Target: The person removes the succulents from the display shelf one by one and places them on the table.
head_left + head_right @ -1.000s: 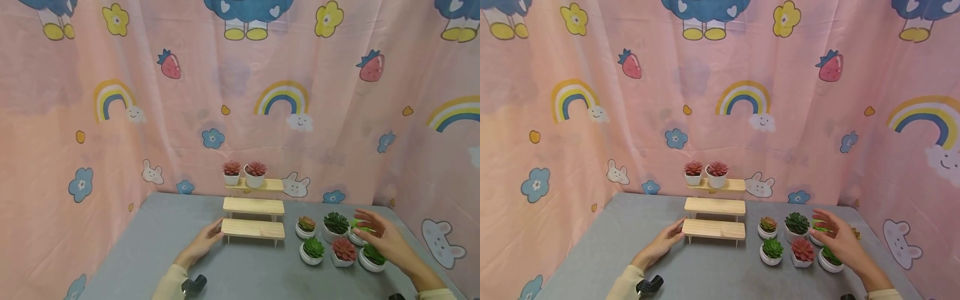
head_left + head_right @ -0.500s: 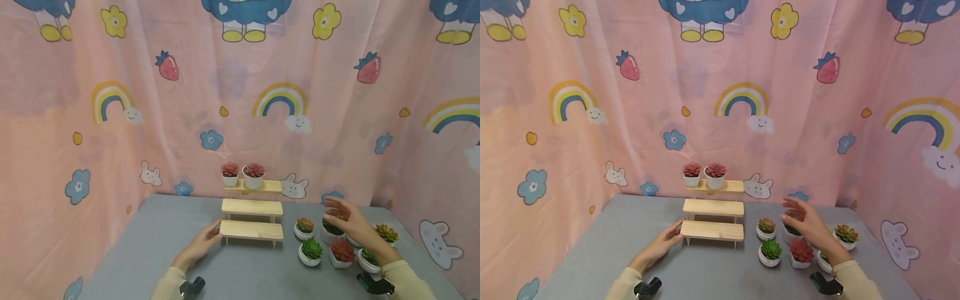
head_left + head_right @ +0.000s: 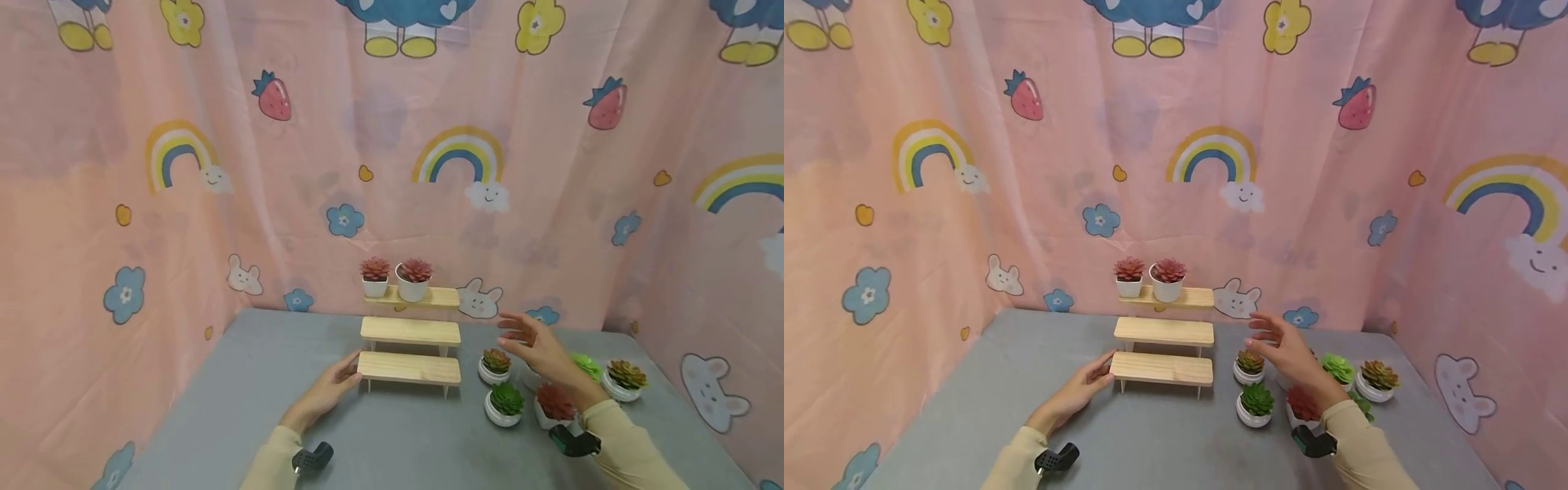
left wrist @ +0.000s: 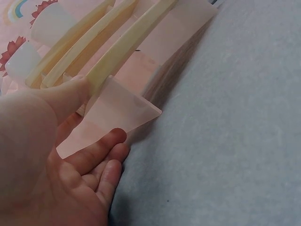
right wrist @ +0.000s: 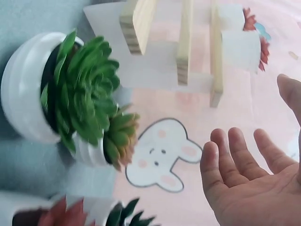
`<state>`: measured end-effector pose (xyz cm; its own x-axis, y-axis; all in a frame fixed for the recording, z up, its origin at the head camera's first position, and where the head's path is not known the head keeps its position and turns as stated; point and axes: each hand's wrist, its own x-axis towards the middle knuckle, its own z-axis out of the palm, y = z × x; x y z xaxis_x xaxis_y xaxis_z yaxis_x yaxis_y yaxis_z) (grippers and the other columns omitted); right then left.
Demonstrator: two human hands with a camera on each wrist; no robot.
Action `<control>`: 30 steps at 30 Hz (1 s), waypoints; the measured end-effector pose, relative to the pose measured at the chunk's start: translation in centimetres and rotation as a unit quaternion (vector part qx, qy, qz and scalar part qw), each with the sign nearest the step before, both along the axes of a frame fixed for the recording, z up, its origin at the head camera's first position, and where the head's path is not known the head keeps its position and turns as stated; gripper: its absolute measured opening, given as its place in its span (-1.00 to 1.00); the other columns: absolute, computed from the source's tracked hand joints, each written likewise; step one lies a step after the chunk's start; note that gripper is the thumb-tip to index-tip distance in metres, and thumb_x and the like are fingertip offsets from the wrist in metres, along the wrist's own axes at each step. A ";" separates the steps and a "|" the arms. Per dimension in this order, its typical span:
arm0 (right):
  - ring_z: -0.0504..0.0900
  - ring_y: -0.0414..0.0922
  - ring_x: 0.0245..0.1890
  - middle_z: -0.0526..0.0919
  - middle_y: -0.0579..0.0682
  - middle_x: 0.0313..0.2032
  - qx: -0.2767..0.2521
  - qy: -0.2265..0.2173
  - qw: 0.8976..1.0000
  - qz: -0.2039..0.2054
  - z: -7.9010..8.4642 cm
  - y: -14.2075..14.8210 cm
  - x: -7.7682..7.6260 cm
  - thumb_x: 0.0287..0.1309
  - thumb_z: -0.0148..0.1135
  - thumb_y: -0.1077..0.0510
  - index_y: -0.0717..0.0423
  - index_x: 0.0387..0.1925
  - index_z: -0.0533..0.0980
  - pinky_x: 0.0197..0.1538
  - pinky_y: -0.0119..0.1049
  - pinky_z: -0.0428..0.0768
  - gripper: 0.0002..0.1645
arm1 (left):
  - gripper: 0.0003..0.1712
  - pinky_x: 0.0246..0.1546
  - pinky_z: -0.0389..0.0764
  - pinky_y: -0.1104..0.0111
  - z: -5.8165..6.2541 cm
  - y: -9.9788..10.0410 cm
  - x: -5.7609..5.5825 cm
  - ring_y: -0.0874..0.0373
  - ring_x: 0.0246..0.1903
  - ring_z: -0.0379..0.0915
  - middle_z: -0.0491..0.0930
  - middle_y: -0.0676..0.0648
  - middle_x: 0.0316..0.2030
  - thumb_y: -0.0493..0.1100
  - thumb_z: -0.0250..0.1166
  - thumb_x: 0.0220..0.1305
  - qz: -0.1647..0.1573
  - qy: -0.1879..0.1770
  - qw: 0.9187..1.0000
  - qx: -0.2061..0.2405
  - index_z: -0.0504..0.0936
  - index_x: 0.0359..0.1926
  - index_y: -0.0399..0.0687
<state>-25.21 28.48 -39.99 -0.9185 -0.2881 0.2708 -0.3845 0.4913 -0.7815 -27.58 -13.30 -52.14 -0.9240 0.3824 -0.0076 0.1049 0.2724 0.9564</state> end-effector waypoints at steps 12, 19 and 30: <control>0.47 0.35 0.28 0.44 0.35 0.32 -0.014 -0.030 0.999 0.004 0.8 -3.1 -2.1 0.43 0.20 0.10 0.18 0.49 0.20 0.20 0.20 0.59 -0.28 | -0.24 0.42 0.26 -0.22 0.3 0.1 0.2 -0.32 0.40 0.30 0.43 -0.37 0.34 0.06 0.12 0.53 -0.004 0.001 1.000 0.003 0.09 0.59 -0.02; 0.42 0.33 0.34 0.37 0.33 0.39 -0.029 -0.048 0.998 0.006 1.6 -5.6 -3.9 0.42 0.21 0.08 0.14 0.51 0.18 0.29 0.23 0.52 -0.25 | -0.23 0.42 0.28 -0.21 0.3 -0.1 0.1 -0.30 0.39 0.32 0.44 -0.35 0.33 0.06 0.11 0.53 -0.008 0.006 1.000 -0.001 0.08 0.60 -0.04; 0.32 0.31 0.43 0.24 0.36 0.47 -0.064 -0.070 0.995 0.011 2.7 -9.0 -6.6 0.42 0.19 0.08 0.15 0.54 0.12 0.39 0.28 0.38 -0.21 | -0.21 0.42 0.24 -0.25 -0.1 -0.3 -0.3 -0.31 0.42 0.28 0.43 -0.32 0.35 0.10 0.13 0.51 -0.009 -0.001 1.000 0.000 0.09 0.60 0.00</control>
